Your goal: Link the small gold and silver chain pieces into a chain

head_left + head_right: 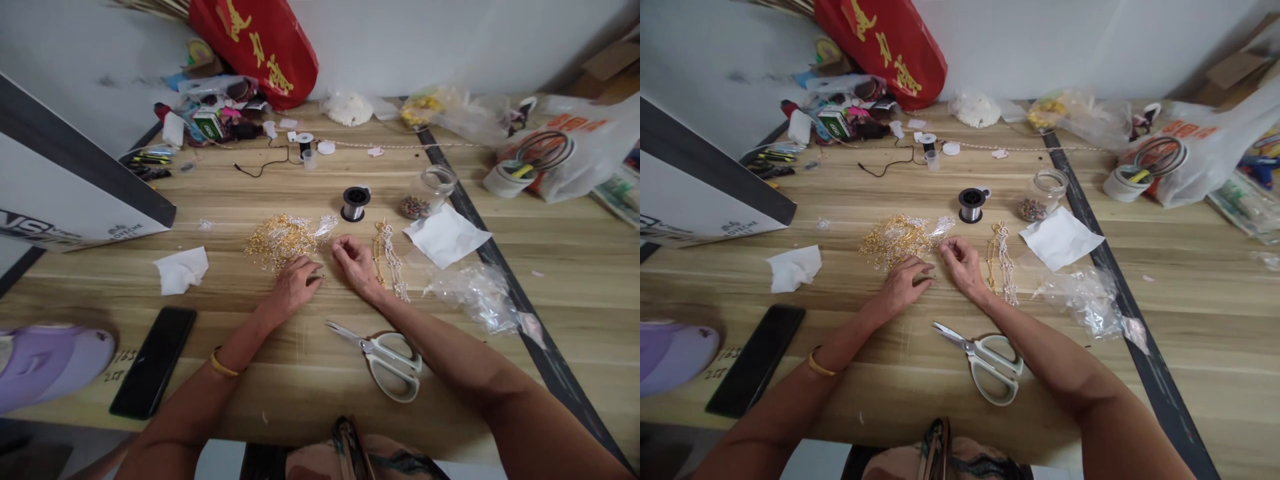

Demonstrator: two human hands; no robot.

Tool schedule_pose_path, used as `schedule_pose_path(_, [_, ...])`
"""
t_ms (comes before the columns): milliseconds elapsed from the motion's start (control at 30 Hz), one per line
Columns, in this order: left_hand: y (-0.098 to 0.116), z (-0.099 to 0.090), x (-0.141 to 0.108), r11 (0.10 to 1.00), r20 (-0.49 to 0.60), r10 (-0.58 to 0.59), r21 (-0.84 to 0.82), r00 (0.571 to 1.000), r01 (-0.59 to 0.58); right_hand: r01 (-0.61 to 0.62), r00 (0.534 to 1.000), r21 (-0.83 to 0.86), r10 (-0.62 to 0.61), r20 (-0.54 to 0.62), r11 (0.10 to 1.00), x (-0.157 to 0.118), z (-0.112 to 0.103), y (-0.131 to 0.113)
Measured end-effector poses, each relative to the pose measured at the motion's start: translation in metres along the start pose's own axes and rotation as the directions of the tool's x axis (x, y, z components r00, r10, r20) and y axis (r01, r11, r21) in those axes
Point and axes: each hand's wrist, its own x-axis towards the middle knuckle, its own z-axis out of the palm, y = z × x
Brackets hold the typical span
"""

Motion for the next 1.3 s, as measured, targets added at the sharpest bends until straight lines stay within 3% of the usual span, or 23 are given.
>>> schedule_pose_path(567, [0.005,-0.008,0.009,0.990,0.225,0.103,-0.115,0.969,-0.078,0.025,0.999,-0.008,-0.024,0.048,1.000,-0.001,0.000,-0.006])
schedule_pose_path(867, [0.011,-0.015,0.006,0.990,0.295,0.136,-0.005,0.946,-0.141,0.049,0.997,-0.019,-0.048,0.064,0.999,-0.004,0.000,-0.003])
schedule_pose_path(1100, [0.008,-0.017,0.003,0.990,0.230,0.099,-0.120,0.968,-0.073,0.050,0.996,-0.039,-0.047,0.074,0.998,-0.005,0.000,-0.006])
schedule_pose_path(1300, [0.004,-0.015,-0.001,0.959,0.247,-0.045,-0.259,0.968,0.110,0.021,0.997,-0.019,-0.020,0.079,1.000,-0.004,0.001,-0.003])
